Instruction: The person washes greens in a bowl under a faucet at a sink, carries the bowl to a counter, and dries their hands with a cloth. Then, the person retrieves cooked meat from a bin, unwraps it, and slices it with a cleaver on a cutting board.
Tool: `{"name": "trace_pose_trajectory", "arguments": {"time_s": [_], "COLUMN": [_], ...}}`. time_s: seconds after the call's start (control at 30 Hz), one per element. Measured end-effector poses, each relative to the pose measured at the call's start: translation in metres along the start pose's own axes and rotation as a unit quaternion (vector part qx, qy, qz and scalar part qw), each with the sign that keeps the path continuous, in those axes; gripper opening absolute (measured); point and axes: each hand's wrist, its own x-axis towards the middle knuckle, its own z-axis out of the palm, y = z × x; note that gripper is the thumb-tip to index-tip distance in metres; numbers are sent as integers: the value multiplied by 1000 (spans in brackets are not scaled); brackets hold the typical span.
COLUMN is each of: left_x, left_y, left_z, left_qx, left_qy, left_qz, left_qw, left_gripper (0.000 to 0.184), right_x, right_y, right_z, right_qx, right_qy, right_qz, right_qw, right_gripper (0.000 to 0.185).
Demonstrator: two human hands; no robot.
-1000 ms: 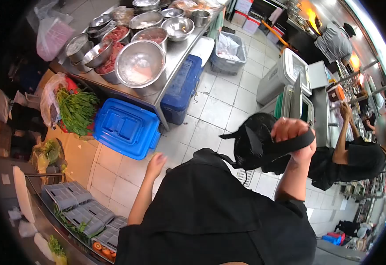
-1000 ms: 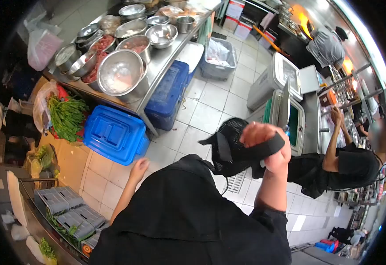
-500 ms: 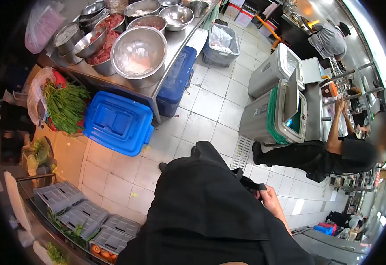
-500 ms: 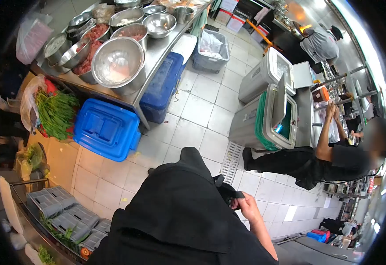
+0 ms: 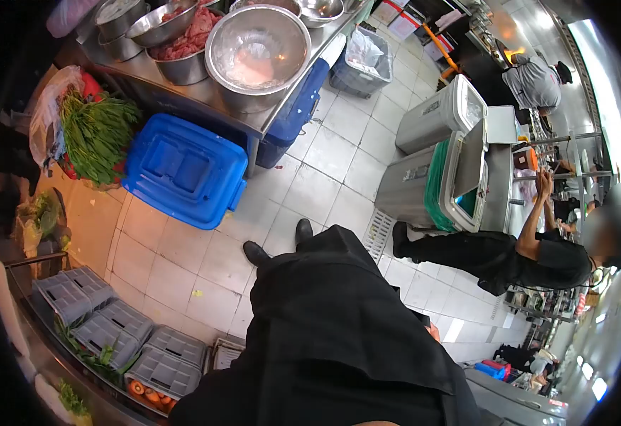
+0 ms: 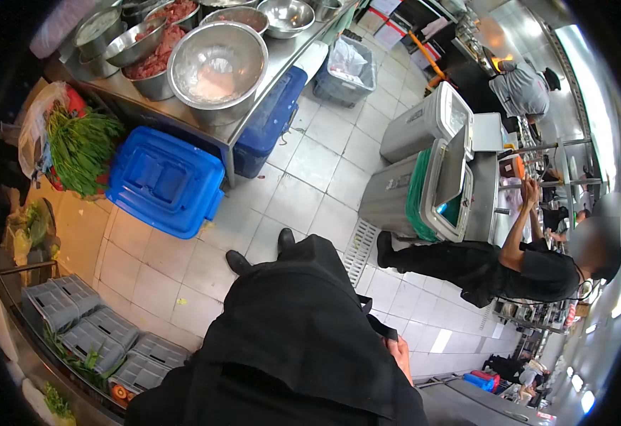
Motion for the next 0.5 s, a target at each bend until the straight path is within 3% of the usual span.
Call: {"name": "trace_pose_trajectory", "arguments": {"time_s": [0.5], "left_x": [-5], "left_y": [-2], "left_z": [-11], "left_qx": [28], "left_qy": [-70], "left_qz": [39], "left_qw": [996], "left_gripper": [37], "right_x": [0], "right_y": [10], "right_z": [7], "right_qx": [-25], "right_qy": [18], "right_qz": [2], "right_qw": [1000], "right_gripper": [38]}}
